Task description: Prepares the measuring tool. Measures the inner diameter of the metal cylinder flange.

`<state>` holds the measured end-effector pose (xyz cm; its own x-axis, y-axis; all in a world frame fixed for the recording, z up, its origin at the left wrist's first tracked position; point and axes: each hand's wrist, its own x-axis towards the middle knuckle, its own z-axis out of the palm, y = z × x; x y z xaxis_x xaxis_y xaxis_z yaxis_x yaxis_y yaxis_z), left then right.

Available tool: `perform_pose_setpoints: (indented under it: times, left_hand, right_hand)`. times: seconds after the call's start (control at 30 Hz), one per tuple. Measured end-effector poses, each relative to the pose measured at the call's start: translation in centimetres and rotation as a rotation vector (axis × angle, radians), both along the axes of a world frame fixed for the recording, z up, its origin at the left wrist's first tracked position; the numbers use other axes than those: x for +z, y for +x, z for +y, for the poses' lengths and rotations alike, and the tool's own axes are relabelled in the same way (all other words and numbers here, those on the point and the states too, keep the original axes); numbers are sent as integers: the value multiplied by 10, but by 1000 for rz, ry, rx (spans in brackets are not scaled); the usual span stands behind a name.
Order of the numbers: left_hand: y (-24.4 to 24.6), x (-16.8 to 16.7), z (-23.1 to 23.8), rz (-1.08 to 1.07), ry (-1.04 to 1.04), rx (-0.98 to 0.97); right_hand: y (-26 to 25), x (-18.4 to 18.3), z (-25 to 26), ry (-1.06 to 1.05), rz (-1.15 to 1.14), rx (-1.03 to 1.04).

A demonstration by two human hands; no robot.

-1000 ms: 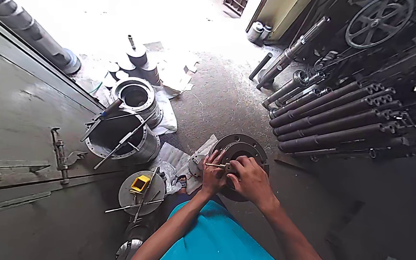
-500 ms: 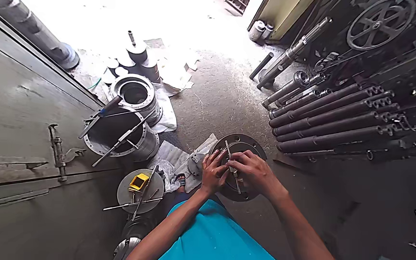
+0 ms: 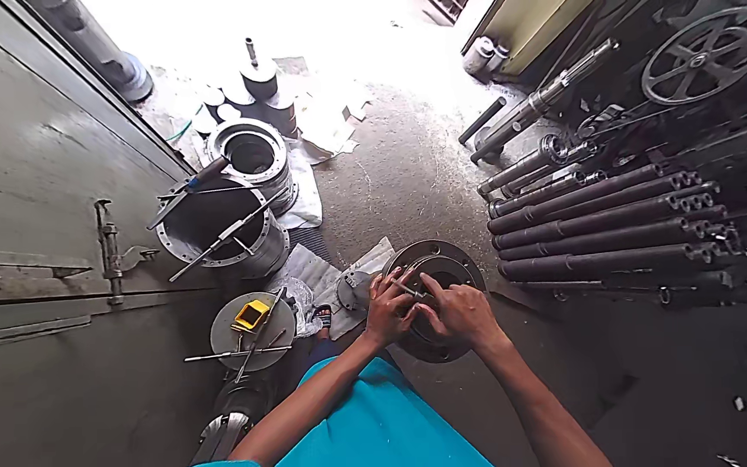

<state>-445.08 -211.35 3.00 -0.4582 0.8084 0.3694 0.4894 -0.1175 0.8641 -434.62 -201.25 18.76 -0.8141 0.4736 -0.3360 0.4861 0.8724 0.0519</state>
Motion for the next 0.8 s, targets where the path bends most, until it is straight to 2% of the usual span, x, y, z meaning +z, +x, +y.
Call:
perform_pose_setpoints:
  times: [0.1, 0.17, 0.2, 0.23, 0.27, 0.33, 0.4, 0.5, 0.6, 0.67, 0.73, 0.8]
  left_hand:
    - [0, 2, 0, 0, -7, 3]
    - [1, 2, 1, -11, -7, 4]
    - [1, 1, 1, -13, -4, 8]
    - [1, 1, 0, -12, -7, 7]
    - [1, 0, 0, -11, -10, 5]
    - [1, 1, 1, -14, -11, 5]
    - [1, 1, 1, -8, -10, 10]
    - [1, 1, 1, -1, -2, 12]
    - [0, 1, 0, -18, -1, 1]
    - [0, -2, -1, -34, -11, -10]
    - [0, -2, 0, -18, -12, 3]
    - [1, 0, 0, -3, 1, 5]
  right_hand:
    - [-10, -4, -27, 22, 8, -304]
    - [-18, 0, -32, -122, 0, -549]
    - [-18, 3, -28, -187, 18, -605]
    - [-15, 4, -24, -201, 52, -587]
    - [-8, 4, -18, -153, 107, -482]
    - [8, 5, -2, -48, 241, -140]
    - [13, 12, 12, -81, 204, 119]
    - [15, 5, 18, -94, 176, 283]
    - [12, 0, 20, 13, 174, 304]
    - [10, -8, 16, 113, 176, 229]
    - [5, -17, 4, 199, 161, 85]
    - [-6, -13, -13, 181, 6, -164]
